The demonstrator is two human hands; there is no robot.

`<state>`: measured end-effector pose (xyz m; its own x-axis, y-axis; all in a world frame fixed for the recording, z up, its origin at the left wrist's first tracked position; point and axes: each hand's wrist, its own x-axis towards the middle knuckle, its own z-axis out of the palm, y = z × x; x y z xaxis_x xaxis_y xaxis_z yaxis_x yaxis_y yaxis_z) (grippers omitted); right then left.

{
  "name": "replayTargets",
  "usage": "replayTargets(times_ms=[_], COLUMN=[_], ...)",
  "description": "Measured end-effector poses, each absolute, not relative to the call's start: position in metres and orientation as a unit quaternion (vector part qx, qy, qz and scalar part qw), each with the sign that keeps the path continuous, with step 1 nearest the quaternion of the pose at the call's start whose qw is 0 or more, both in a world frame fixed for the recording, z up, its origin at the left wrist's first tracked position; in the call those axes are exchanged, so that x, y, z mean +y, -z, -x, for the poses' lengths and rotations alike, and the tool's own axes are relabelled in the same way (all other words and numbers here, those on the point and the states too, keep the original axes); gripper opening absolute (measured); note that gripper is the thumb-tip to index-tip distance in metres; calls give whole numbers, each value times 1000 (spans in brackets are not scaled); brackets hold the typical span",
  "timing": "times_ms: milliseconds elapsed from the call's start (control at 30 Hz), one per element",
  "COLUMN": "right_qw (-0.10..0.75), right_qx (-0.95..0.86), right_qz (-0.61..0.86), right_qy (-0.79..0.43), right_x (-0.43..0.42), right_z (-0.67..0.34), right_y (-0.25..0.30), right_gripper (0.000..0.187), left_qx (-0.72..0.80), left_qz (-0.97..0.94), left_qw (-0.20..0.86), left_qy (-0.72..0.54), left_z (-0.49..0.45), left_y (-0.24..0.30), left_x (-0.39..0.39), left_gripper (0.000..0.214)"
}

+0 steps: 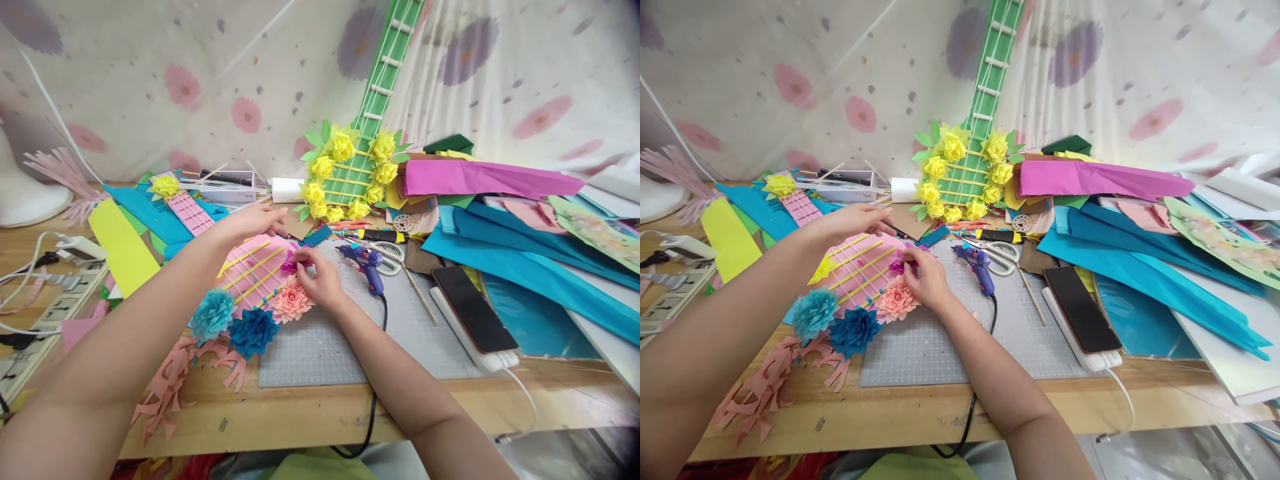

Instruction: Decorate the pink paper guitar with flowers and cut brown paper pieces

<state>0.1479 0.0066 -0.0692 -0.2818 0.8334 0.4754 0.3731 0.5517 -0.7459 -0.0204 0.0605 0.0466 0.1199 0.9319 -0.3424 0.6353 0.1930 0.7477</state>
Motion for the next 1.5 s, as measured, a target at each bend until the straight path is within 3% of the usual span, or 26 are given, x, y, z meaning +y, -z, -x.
replayTargets(times_ms=[267, 400, 533, 667, 867, 1033, 1300, 1500], right_qw=[566, 581, 545, 455, 363, 310, 318, 370], right_qx=[-691, -642, -645, -678, -715, -739, -749, -709], right_qz=[396, 430, 457, 510, 521, 522, 496, 512], right_qy=[-214, -256, -279, -270, -292, -292, -302, -315], right_x=[2, 3, -2, -10, -10, -10, -10, -4], right_z=[-159, -166, -177, -194, -206, -207, -209, -212], right_y=[60, 62, 67, 76, 88, 88, 94, 101], right_gripper=[20, 16, 16, 15, 19, 19, 17, 13], left_qx=[687, 725, 709, 680, 707, 747, 772, 807], left_qz=[-455, -351, -416, -504, -394, -344, -409, -497], left_qw=[294, 220, 208, 202, 168, 168, 195, 124], left_qy=[-485, -550, -530, -492, -563, -544, -445, -295], left_z=[81, 110, 100, 65, 67, 90, 96, 96], left_y=[-32, -13, -14, -31, -41, -35, -28, -46], left_x=[-10, -42, -54, -51, -62, -77, -63, -41], left_gripper=[27, 25, 19, 22, 13, 8, 20, 27])
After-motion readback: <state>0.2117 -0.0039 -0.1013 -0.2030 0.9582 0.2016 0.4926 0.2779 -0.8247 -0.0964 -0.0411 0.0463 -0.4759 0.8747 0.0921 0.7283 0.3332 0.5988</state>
